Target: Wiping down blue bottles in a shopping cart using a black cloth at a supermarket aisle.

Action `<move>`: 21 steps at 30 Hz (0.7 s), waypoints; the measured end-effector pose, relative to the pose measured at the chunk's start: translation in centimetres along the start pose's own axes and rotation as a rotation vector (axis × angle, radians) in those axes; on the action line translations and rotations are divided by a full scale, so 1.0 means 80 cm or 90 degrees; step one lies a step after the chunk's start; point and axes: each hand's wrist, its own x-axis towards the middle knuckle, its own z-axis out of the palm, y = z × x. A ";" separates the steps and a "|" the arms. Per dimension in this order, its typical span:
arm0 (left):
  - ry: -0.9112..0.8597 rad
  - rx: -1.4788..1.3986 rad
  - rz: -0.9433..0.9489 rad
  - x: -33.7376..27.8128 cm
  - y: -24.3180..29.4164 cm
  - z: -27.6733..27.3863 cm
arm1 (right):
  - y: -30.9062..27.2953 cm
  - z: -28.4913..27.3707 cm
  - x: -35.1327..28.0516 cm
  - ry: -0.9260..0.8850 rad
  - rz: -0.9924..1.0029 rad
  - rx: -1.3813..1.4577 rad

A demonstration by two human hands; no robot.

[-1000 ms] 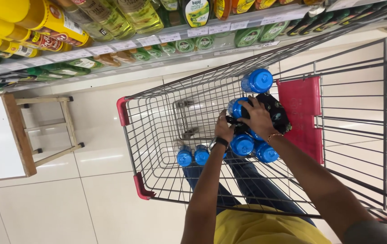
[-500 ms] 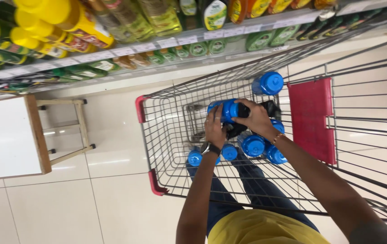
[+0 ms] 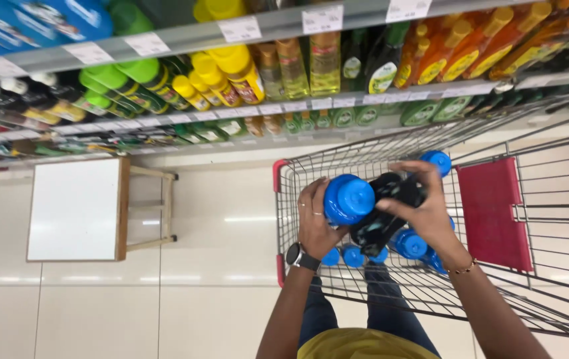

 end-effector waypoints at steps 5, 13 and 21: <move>0.052 -0.024 0.085 0.011 0.031 -0.056 | 0.016 0.017 -0.006 0.172 0.080 0.159; 0.021 -0.057 0.197 0.023 0.032 -0.106 | -0.119 0.094 0.002 -0.052 -0.254 0.002; 0.058 0.043 0.254 0.033 0.047 -0.128 | -0.133 0.082 -0.005 -0.157 -0.287 -0.200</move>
